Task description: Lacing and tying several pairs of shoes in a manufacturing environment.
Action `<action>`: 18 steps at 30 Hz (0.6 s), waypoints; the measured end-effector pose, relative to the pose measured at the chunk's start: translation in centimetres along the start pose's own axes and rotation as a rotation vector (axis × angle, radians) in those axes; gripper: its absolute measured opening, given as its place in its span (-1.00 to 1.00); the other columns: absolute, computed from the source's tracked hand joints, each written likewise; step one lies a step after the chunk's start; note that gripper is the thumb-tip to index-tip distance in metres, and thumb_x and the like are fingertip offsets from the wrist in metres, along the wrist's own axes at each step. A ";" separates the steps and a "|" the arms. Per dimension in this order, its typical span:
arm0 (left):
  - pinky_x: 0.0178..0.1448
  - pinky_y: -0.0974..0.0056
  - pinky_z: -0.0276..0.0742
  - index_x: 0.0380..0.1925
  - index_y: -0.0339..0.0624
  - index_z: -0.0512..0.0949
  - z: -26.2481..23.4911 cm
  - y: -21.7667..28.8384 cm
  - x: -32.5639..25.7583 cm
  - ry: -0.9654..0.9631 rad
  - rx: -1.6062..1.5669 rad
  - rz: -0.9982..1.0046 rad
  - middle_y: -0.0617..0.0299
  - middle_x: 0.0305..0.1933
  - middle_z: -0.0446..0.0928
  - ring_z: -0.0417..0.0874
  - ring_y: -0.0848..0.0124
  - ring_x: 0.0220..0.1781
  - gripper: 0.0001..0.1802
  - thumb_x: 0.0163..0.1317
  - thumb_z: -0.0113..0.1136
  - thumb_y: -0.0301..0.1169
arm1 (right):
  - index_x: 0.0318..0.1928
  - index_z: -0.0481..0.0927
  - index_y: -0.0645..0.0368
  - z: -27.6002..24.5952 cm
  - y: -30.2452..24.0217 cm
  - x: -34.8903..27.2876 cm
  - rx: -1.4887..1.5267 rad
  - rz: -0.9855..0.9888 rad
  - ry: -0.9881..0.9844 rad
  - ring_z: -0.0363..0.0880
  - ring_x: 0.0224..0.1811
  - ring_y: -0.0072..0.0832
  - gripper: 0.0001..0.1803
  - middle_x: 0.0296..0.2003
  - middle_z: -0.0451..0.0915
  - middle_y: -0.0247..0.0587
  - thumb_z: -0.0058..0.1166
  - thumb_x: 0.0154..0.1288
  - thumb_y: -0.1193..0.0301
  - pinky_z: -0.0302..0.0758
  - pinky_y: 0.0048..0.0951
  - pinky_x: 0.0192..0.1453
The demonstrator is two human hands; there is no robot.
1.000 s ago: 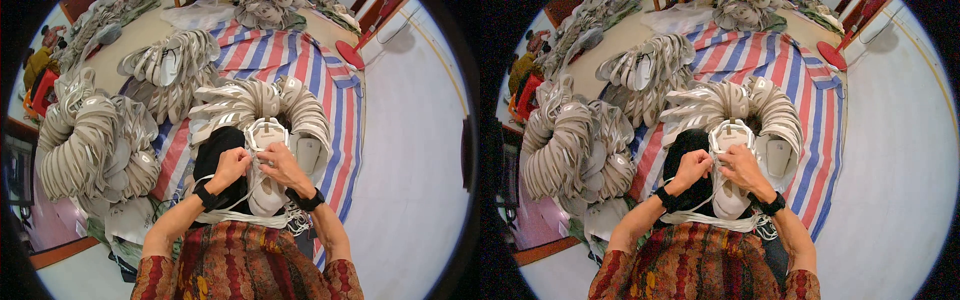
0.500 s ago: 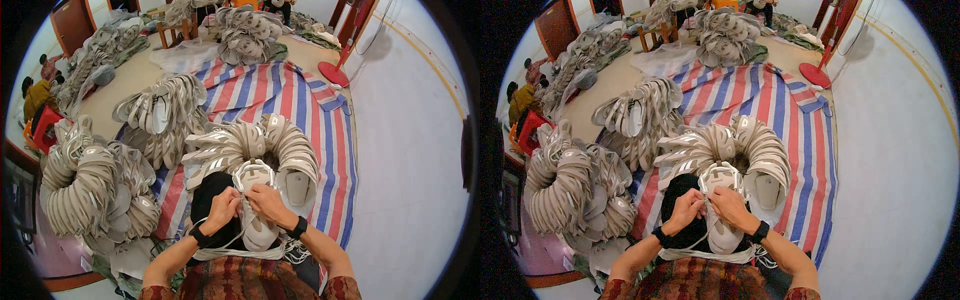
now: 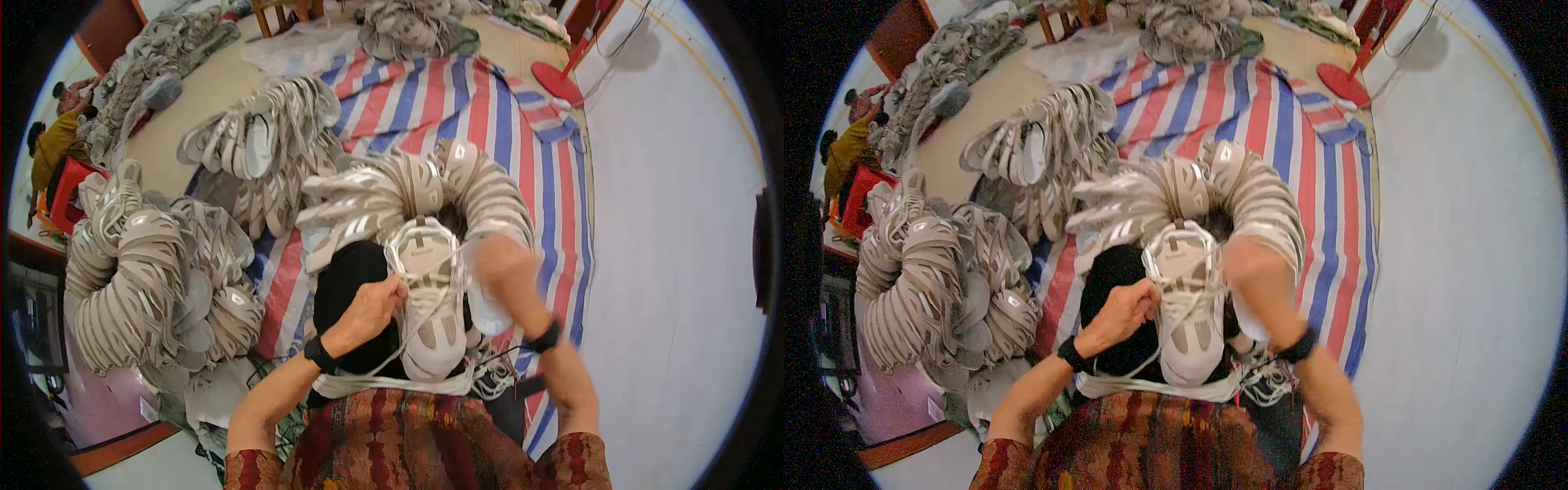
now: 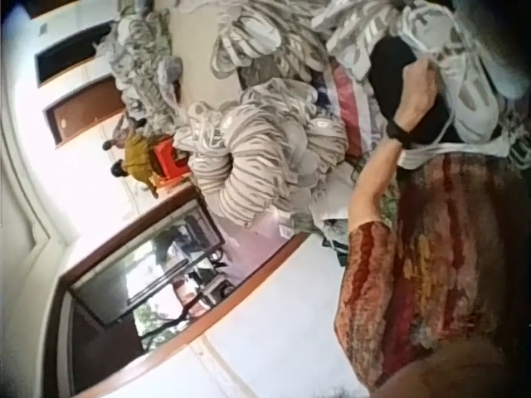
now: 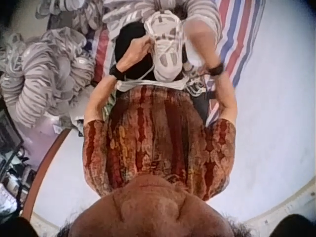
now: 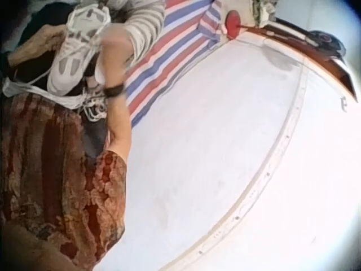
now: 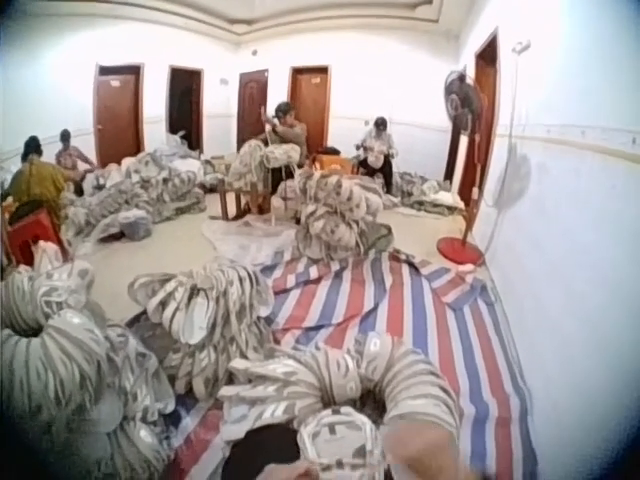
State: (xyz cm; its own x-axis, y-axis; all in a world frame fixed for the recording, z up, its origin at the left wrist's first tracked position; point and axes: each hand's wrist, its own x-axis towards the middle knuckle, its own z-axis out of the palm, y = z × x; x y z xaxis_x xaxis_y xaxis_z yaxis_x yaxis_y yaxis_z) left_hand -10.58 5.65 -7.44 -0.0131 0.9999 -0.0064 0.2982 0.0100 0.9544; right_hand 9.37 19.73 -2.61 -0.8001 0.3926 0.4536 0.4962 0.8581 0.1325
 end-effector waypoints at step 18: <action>-0.23 0.37 0.34 -0.55 -0.28 0.44 -1.6 1.5 -2.4 -0.016 0.135 0.162 0.15 -0.23 0.36 0.41 0.35 -0.28 -0.85 -0.05 0.24 -0.49 | -0.27 0.42 0.18 0.4 -3.4 -0.3 0.654 0.109 -0.201 0.50 -0.32 -0.25 -0.73 -0.34 0.43 -0.13 0.03 -0.10 0.55 0.46 -0.33 -0.34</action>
State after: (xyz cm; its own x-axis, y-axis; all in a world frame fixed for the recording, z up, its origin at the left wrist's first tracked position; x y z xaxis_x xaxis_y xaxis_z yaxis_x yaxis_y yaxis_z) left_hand -11.60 3.24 -5.47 0.0602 0.9886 0.1383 0.4201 -0.1508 0.8949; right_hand 7.79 16.87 -3.58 -0.8354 0.4877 0.2535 0.3227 0.8085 -0.4921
